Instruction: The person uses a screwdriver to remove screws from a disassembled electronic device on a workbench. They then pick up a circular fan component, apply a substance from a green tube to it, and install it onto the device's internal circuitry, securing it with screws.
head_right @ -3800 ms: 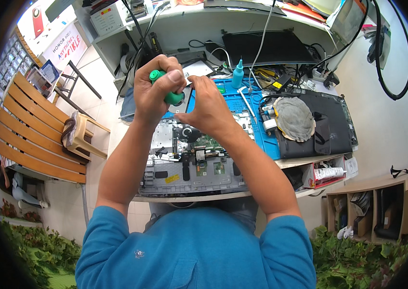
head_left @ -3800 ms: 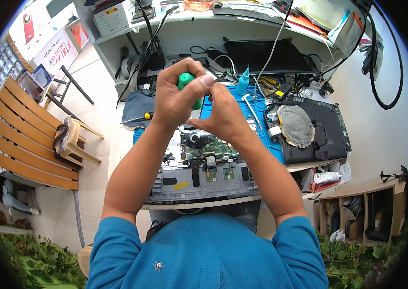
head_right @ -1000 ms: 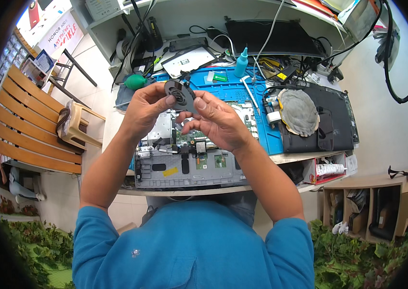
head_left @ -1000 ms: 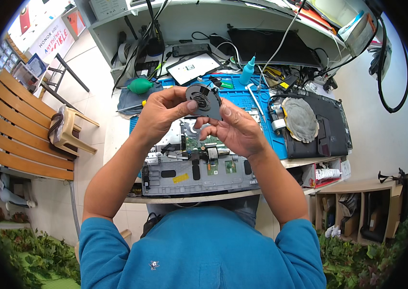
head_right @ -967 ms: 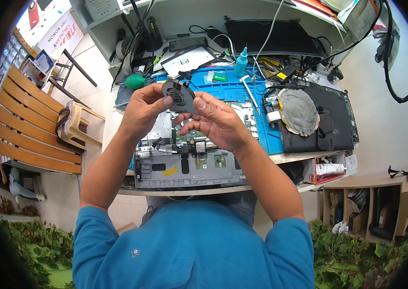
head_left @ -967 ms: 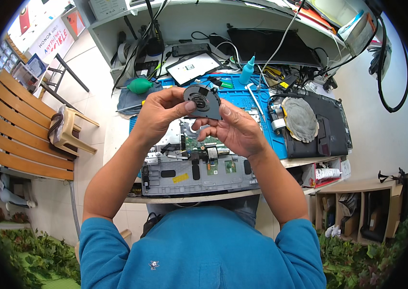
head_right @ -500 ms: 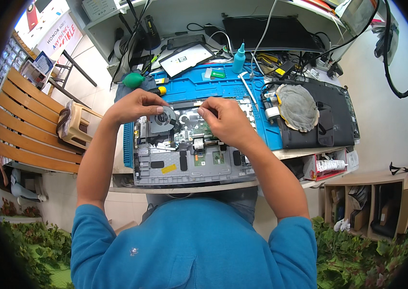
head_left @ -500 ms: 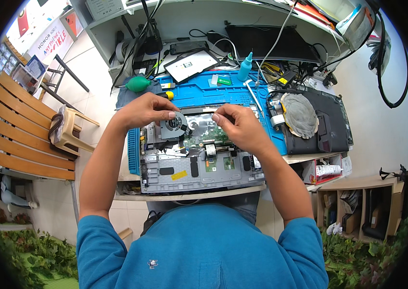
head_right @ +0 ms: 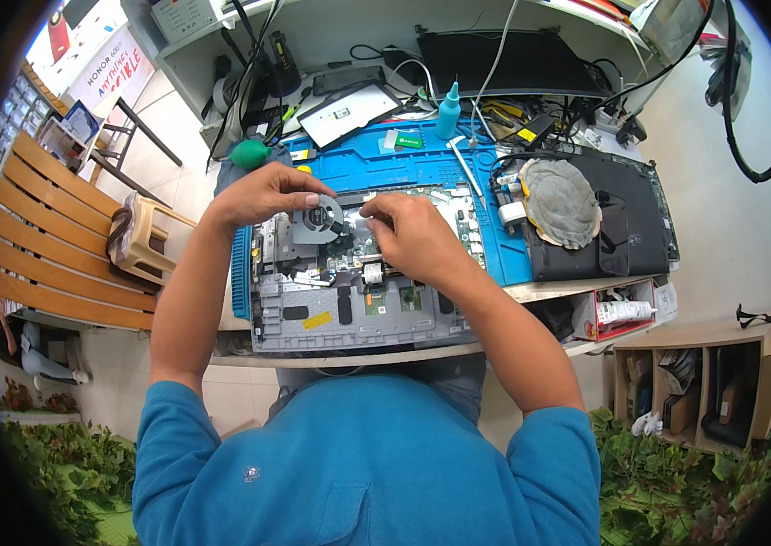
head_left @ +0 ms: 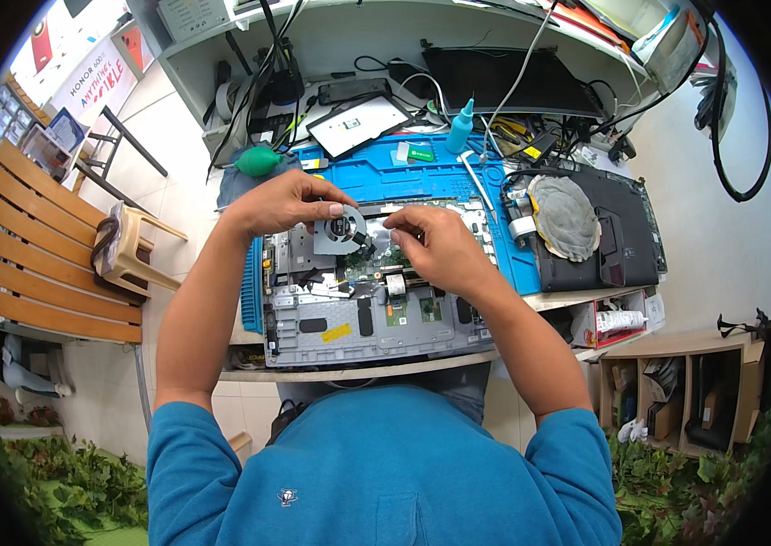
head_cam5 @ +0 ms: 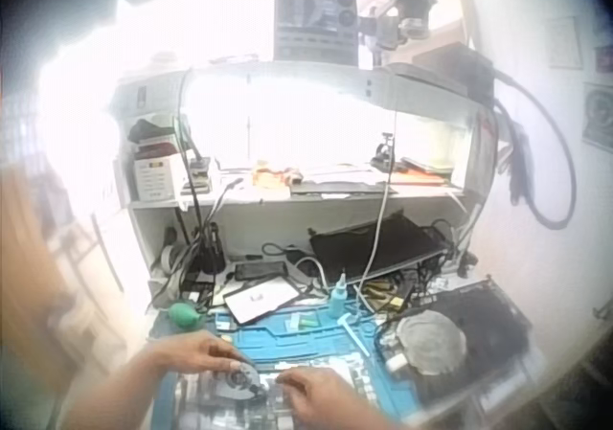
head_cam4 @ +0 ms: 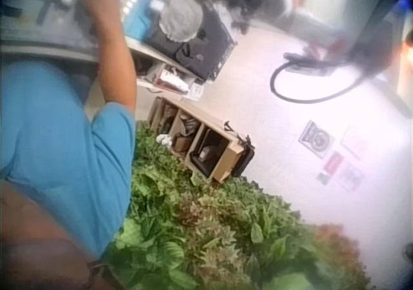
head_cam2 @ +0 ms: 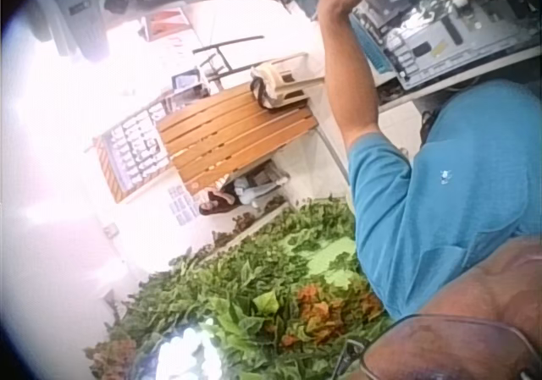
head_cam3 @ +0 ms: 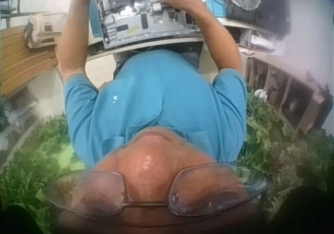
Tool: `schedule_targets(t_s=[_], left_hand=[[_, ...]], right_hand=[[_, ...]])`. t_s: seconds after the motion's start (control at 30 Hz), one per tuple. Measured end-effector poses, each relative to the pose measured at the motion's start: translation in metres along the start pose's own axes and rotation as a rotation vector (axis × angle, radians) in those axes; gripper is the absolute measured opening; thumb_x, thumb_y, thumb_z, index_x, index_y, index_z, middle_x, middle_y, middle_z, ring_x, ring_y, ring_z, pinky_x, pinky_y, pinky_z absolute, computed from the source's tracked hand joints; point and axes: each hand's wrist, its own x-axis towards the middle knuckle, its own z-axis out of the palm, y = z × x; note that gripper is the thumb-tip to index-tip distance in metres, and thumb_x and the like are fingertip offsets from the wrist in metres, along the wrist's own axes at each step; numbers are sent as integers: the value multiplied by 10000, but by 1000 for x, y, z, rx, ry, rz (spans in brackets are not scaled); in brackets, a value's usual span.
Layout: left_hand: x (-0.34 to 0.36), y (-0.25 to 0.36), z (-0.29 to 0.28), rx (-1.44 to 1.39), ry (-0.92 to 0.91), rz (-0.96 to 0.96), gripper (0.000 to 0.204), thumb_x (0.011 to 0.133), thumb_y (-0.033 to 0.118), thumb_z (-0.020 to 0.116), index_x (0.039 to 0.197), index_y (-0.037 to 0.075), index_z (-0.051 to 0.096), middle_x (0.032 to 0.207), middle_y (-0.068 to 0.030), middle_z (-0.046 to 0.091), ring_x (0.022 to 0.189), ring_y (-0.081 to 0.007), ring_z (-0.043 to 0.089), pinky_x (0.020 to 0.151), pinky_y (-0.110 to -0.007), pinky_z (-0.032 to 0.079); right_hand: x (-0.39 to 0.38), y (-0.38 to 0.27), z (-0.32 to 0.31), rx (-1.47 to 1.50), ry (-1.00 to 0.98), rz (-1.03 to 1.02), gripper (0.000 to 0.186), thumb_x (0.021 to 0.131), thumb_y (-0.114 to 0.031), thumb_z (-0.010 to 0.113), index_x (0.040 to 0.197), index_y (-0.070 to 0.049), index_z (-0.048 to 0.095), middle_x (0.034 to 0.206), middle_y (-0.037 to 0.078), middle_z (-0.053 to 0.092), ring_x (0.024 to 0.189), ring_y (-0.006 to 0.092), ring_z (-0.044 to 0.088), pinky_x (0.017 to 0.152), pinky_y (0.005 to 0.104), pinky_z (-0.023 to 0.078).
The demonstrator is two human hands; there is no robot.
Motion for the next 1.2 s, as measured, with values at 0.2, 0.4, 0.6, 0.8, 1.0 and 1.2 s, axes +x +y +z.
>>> schedule_targets(t_s=[0.2,0.4,0.6,0.8,1.0,1.2], left_hand=[[1,1,0,-98,18,12,548,977,317,886,1425,31,747,1012,-48,803,857,-108,704,711,-287,555],[17,31,-6,-82,-57,7,684,864,161,973,1463,3,682,974,-59,819,844,-107,749,780,-270,585],[15,32,4,-84,148,23,712,881,237,971,1475,-11,666,981,-57,811,835,-103,740,790,-260,584],[1,7,17,-304,202,-1,656,912,225,936,1455,-22,665,969,-39,787,812,-92,722,769,-244,568],[11,-8,17,-220,152,20,459,984,189,864,1379,4,721,971,-19,765,861,-84,708,781,-254,565],[28,-3,34,-184,72,67,375,1041,142,805,1398,49,735,1156,-4,762,979,-63,665,826,-250,548]], right_hand=[[10,-1,-14,-54,-82,142,263,999,-131,781,1182,58,780,927,175,796,735,246,739,749,399,616],[28,10,2,518,-291,296,321,1040,-214,806,1165,75,749,871,107,767,706,184,734,635,332,631],[25,12,5,747,-192,397,279,1059,-195,793,1102,74,732,926,131,765,751,161,752,611,305,652],[13,16,7,744,-107,404,224,1073,-123,755,1121,93,724,986,136,774,786,161,760,662,312,678],[-11,-6,-7,102,-14,276,187,1020,-161,816,978,20,799,668,35,685,538,87,590,509,297,456],[-22,-14,-17,-124,-24,76,137,977,-13,730,1092,11,802,904,75,721,840,175,698,715,365,557]])
